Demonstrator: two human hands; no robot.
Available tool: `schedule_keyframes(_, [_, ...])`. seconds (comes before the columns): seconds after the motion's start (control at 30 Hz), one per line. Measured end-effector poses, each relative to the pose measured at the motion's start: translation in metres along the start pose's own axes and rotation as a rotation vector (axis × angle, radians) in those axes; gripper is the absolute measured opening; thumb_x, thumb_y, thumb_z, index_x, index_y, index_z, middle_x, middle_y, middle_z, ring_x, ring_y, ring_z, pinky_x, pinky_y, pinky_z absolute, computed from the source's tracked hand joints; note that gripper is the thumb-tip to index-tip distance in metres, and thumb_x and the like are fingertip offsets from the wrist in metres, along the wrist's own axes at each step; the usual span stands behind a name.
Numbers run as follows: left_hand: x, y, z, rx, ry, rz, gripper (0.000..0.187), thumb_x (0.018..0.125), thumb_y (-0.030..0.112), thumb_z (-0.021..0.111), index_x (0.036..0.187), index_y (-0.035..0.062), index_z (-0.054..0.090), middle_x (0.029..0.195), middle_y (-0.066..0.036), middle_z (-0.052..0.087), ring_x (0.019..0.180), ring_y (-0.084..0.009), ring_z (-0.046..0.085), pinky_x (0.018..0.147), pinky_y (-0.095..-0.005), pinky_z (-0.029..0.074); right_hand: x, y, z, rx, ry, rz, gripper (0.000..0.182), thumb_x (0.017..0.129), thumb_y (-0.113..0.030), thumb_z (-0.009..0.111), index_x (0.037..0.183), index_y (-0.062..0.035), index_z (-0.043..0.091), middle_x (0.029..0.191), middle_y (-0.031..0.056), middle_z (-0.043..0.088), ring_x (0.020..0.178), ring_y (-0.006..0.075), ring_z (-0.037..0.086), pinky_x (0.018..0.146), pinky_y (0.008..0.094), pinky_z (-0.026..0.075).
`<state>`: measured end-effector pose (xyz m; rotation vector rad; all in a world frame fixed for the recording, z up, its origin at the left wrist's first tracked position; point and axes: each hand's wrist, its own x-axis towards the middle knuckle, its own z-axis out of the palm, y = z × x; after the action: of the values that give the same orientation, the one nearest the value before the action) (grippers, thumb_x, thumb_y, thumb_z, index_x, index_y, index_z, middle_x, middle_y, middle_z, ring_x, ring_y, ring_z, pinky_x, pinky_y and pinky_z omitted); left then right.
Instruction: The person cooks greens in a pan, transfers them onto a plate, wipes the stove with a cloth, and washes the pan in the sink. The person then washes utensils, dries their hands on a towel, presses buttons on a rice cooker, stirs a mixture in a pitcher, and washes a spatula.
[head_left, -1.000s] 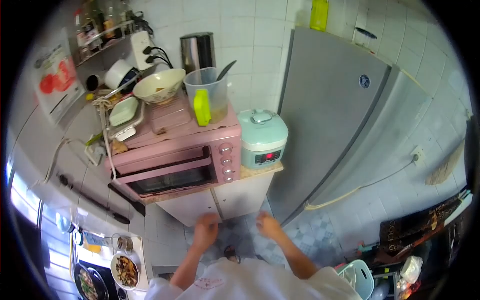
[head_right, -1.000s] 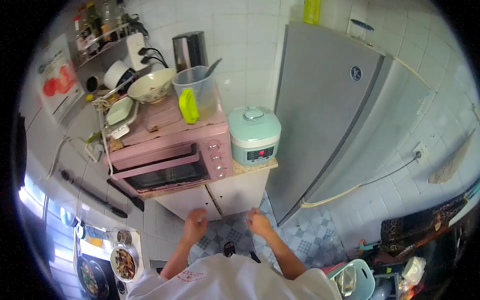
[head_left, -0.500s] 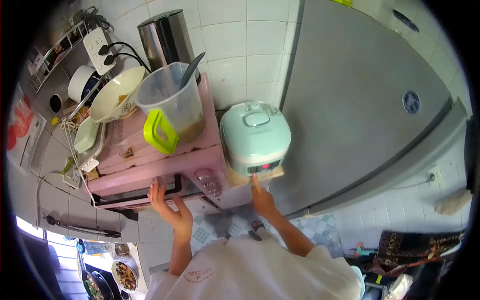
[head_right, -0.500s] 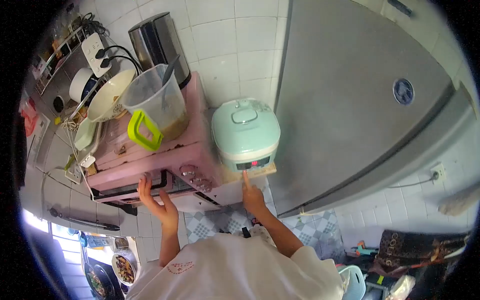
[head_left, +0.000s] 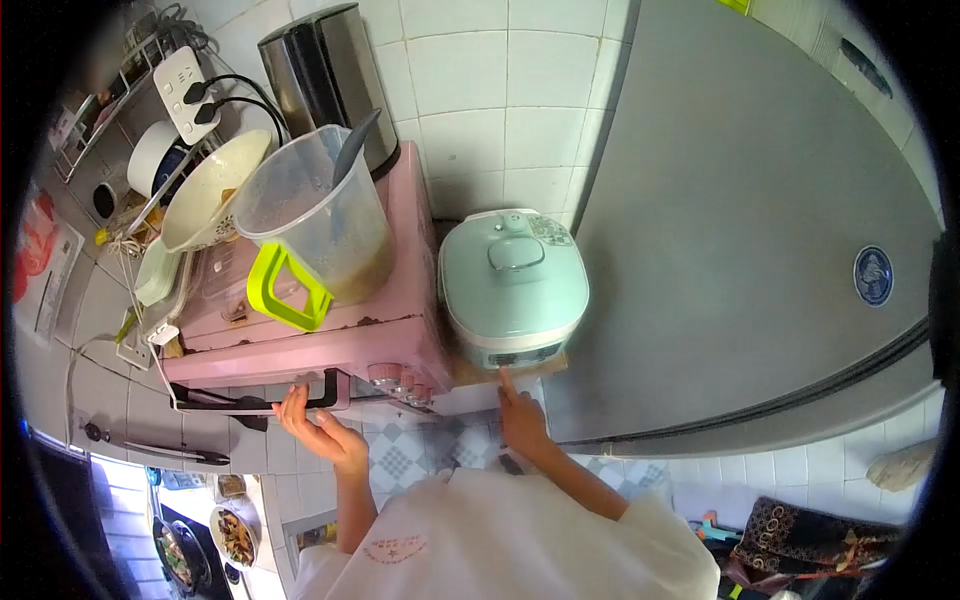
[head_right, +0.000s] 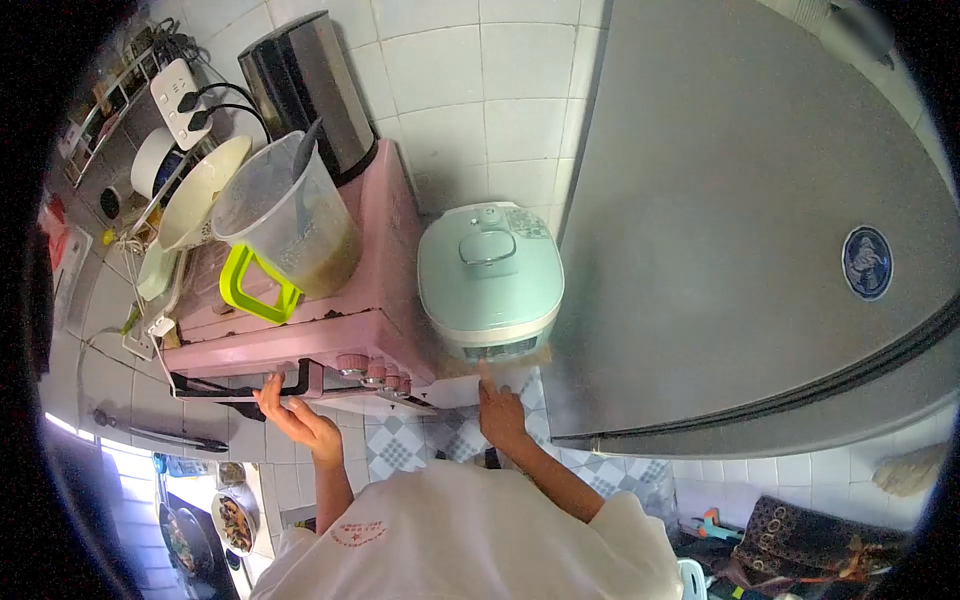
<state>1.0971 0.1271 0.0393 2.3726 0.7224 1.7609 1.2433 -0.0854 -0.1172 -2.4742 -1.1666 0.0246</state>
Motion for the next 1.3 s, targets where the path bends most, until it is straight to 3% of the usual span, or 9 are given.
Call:
schedule_keyframes(0.1, [0.001,0.001,0.0,0.003,-0.008,-0.004,0.03,0.087,0.014,0.034,0.111,-0.0017,0.045,0.107,-0.013,0.051,0.107,-0.0284,0.042,0.102,-0.0475,0.014,0.001,-0.002,0.001,-0.053,-0.017,0.029,0.045,0.067,-0.007,0.057,0.108,0.0077,0.049,0.14,0.0131,0.014,0.072,0.0296,0.051,0.062,0.0413,0.044])
schedule_keyframes(0.3, [-0.001,-0.003,0.001,0.01,-0.003,0.025,0.031,0.087,0.014,0.034,0.111,-0.0016,0.044,0.108,-0.013,0.051,0.107,-0.0287,0.042,0.102,-0.0477,0.014,0.0,-0.008,-0.003,0.001,0.0,0.062,0.041,0.067,-0.003,0.055,0.105,0.0084,0.051,0.141,0.0067,0.015,0.069,0.0298,0.051,0.058,0.0409,0.044])
schedule_keyframes(0.73, [-0.002,-0.009,-0.003,-0.03,-0.014,0.061,0.027,0.084,0.013,0.037,0.105,-0.0005,0.048,0.105,-0.012,0.051,0.106,-0.029,0.043,0.1,-0.0483,0.015,-0.001,-0.017,-0.001,-0.029,0.036,0.075,0.03,0.066,-0.003,0.055,0.094,0.0072,0.055,0.141,0.0109,0.012,0.069,0.0302,0.051,0.057,0.0411,0.045])
schedule_keyframes(0.83, [-0.005,-0.011,-0.003,-0.039,-0.007,0.056,0.027,0.083,0.014,0.037,0.104,0.0003,0.048,0.104,-0.012,0.051,0.105,-0.0285,0.043,0.1,-0.0481,0.015,0.0,-0.026,-0.013,-0.02,-0.001,0.1,0.022,0.067,-0.006,0.057,0.087,0.0026,0.058,0.133,0.0146,0.031,0.068,0.0298,0.054,0.06,0.0411,0.046])
schedule_keyframes(0.9, [-0.006,-0.014,-0.002,-0.045,-0.025,0.069,0.028,0.085,0.015,0.037,0.106,-0.0005,0.048,0.105,-0.013,0.05,0.105,-0.0295,0.042,0.1,-0.0484,0.016,0.001,-0.035,-0.027,0.205,0.258,0.022,0.013,0.068,-0.009,0.058,0.079,-0.002,0.058,0.107,0.0149,0.055,0.066,0.029,0.056,0.062,0.0396,0.047])
schedule_keyframes(0.93, [-0.005,-0.014,-0.002,-0.046,-0.032,0.065,0.027,0.084,0.015,0.037,0.104,0.0005,0.048,0.104,-0.013,0.05,0.105,-0.0289,0.043,0.099,-0.0481,0.016,0.01,-0.044,-0.044,0.357,0.291,0.15,0.007,0.069,-0.01,0.058,0.074,-0.0054,0.057,0.08,0.0125,0.061,0.065,0.0282,0.058,0.062,0.0371,0.047])
schedule_keyframes(1.0, [-0.005,-0.015,-0.001,-0.048,-0.02,0.067,0.026,0.084,0.014,0.038,0.104,0.0008,0.048,0.104,-0.012,0.051,0.105,-0.0286,0.043,0.099,-0.0479,0.016,0.041,-0.051,-0.1,0.317,0.611,-0.108,0.005,0.071,-0.01,0.058,0.073,-0.0051,0.057,0.075,0.0122,0.059,0.065,0.0291,0.057,0.06,0.0368,0.046])
schedule_keyframes(1.17, [-0.008,-0.018,0.0,-0.054,-0.015,0.076,0.025,0.083,0.014,0.039,0.102,0.0013,0.048,0.104,-0.012,0.051,0.105,-0.0283,0.043,0.099,-0.0474,0.016,0.139,-0.027,-0.181,-0.041,0.696,-0.186,0.037,0.071,-0.02,0.062,0.102,-0.0016,0.052,0.105,0.0179,0.048,0.096,0.0337,0.044,0.08,0.0412,0.037])
schedule_keyframes(1.3, [-0.012,-0.027,0.001,-0.058,-0.004,0.113,0.025,0.082,0.014,0.039,0.102,0.0016,0.048,0.103,-0.012,0.051,0.104,-0.0287,0.043,0.099,-0.0472,0.016,0.174,0.004,-0.159,-0.107,0.498,-0.209,0.046,0.072,-0.027,0.063,0.109,-0.0033,0.05,0.104,0.0177,0.047,0.096,0.0336,0.042,0.081,0.041,0.036])
